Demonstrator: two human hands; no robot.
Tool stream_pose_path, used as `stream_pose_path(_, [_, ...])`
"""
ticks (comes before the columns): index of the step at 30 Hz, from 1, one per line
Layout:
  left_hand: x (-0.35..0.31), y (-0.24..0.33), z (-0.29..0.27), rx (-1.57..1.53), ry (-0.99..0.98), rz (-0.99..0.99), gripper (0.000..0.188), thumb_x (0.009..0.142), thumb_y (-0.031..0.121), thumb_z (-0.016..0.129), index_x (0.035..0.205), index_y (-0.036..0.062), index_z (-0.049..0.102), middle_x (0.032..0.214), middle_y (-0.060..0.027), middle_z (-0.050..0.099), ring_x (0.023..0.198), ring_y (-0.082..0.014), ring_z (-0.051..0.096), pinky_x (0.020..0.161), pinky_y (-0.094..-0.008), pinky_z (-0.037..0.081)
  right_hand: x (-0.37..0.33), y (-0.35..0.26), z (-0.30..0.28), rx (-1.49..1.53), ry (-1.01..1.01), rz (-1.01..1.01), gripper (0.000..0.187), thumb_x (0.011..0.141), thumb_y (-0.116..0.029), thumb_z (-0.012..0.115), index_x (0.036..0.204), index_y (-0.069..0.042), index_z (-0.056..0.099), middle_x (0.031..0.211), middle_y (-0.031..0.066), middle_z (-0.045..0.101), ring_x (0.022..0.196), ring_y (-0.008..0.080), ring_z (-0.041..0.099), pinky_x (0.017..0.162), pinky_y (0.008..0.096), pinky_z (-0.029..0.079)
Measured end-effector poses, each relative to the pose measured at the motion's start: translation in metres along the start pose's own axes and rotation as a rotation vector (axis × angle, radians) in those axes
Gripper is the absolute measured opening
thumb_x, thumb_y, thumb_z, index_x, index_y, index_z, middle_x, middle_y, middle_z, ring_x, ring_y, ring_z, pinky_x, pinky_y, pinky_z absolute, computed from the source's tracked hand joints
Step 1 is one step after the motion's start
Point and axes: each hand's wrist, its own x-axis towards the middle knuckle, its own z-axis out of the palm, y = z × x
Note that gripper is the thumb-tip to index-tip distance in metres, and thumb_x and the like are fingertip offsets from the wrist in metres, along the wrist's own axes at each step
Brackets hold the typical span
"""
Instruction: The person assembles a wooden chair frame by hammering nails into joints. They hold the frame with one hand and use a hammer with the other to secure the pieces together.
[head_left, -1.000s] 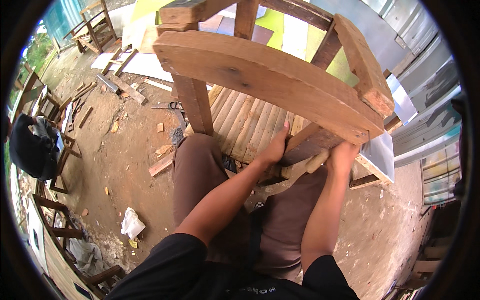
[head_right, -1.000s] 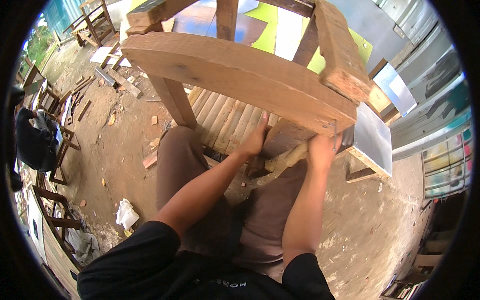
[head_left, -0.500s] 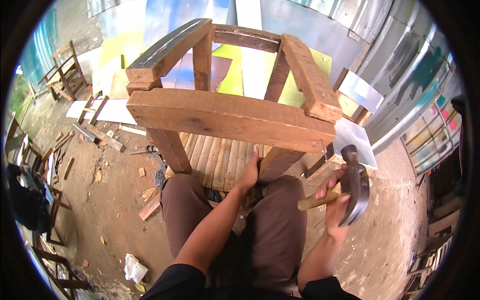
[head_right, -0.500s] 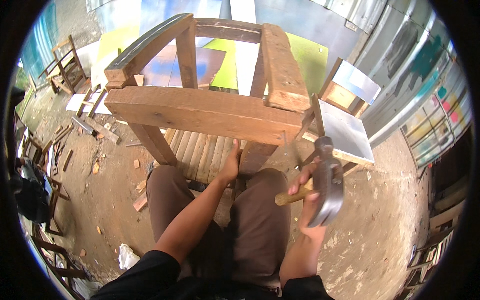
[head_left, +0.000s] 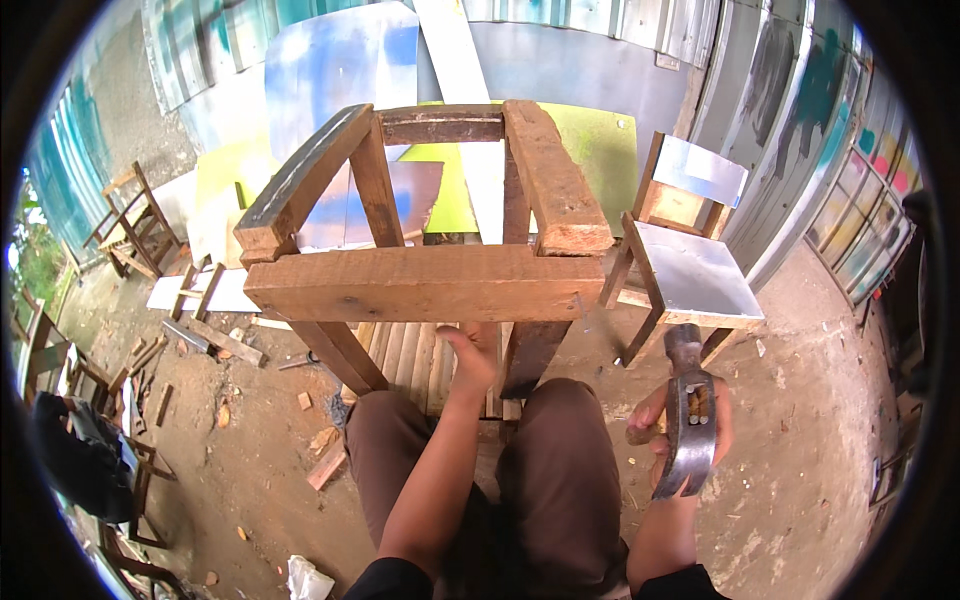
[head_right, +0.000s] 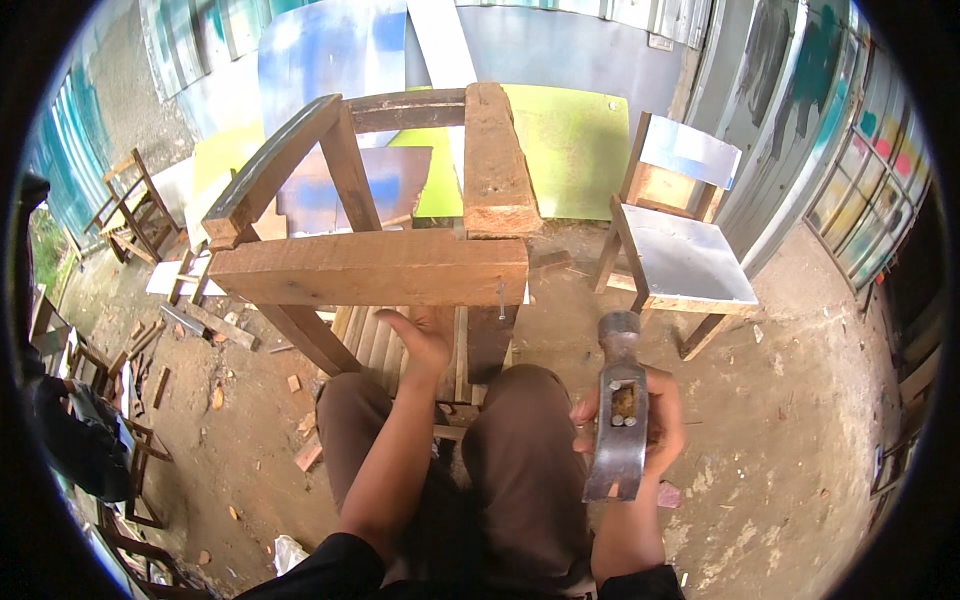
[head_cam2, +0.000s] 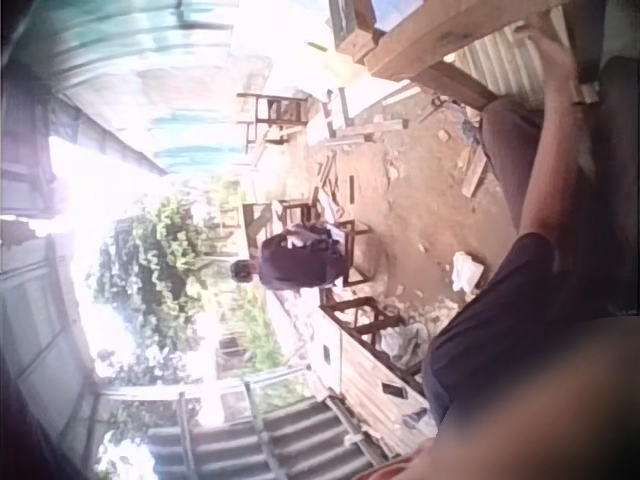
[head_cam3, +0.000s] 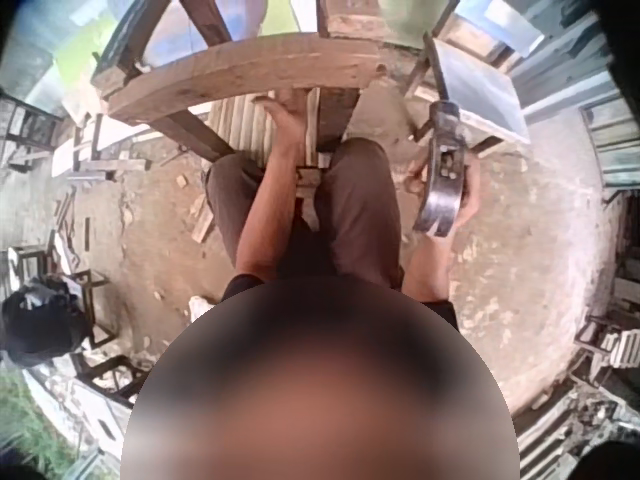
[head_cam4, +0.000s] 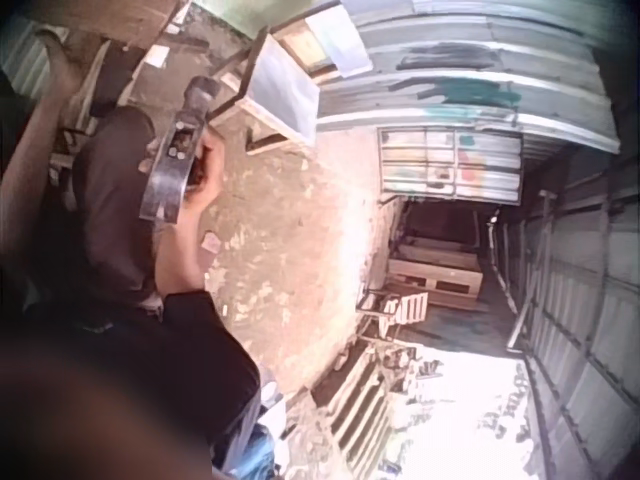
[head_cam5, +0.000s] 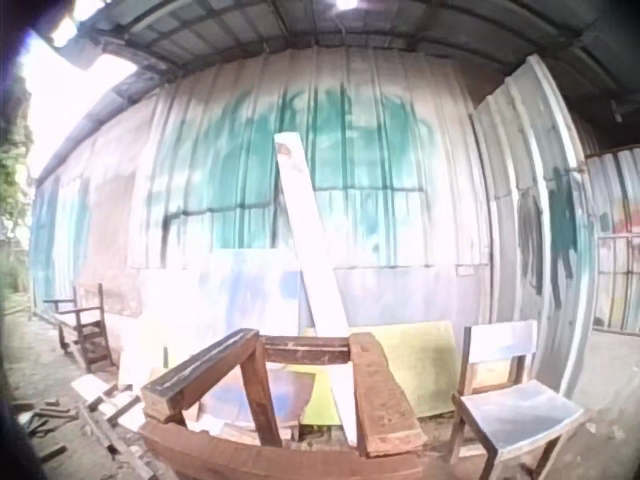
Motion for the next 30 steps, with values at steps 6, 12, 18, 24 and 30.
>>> stream_pose_path(6, [0.024,0.005,-0.025,0.102,-0.264,-0.066,0.101,0.094,0.081,0.031,0.163,0.0082,0.019,0.165,-0.0064,0.030,0.152,-0.0250,0.028,0.125,-0.0493,0.019,-0.002,-0.004,-0.013,0.023,0.099,0.112,0.059,0.066,0.001,0.091,0.112,0.005,0.053,0.082,0.0150,0.065,0.067,0.0230,0.067,0.060,0.0335,0.059])
stream_pose_path(12, [0.032,0.021,-0.004,0.489,-0.317,0.173,0.070,0.106,0.039,0.051,0.157,-0.0017,0.024,0.154,-0.0142,0.039,0.142,-0.0294,0.040,0.121,-0.0475,0.026,-0.013,0.005,-0.026,0.088,0.009,0.251,0.082,0.068,-0.039,0.096,0.121,0.006,0.053,0.088,0.0184,0.066,0.073,0.0210,0.068,0.061,0.0302,0.055])
stream_pose_path(18, [0.018,0.029,0.014,1.064,-0.228,0.629,0.051,0.084,-0.004,0.047,0.135,-0.0057,0.045,0.130,-0.0257,0.051,0.119,-0.0470,0.049,0.108,-0.0499,0.039,-0.031,0.041,-0.013,0.064,-0.224,0.072,0.085,0.069,-0.043,0.095,0.124,0.005,0.052,0.097,0.0141,0.071,0.076,0.0178,0.068,0.066,0.0296,0.055])
stream_pose_path(24, [0.020,0.021,0.039,0.492,-0.158,0.001,0.104,0.091,0.085,0.035,0.139,-0.0065,0.049,0.127,-0.0205,0.065,0.119,-0.0314,0.064,0.105,-0.0445,0.049,-0.030,0.040,0.014,-0.373,-0.338,-0.153,0.035,0.079,-0.010,0.085,0.098,0.010,0.063,0.087,0.0209,0.070,0.065,0.0280,0.066,0.057,0.0338,0.054])
stream_pose_path(30, [0.026,0.032,0.060,0.463,-0.131,-0.065,0.127,0.076,0.101,0.023,0.138,-0.0055,0.051,0.121,-0.0197,0.070,0.112,-0.0300,0.069,0.097,-0.0426,0.055,-0.026,0.045,0.029,-0.332,-0.355,-0.116,0.016,0.092,-0.012,0.068,0.095,0.003,0.064,0.079,0.0166,0.067,0.063,0.0228,0.065,0.056,0.0325,0.052])
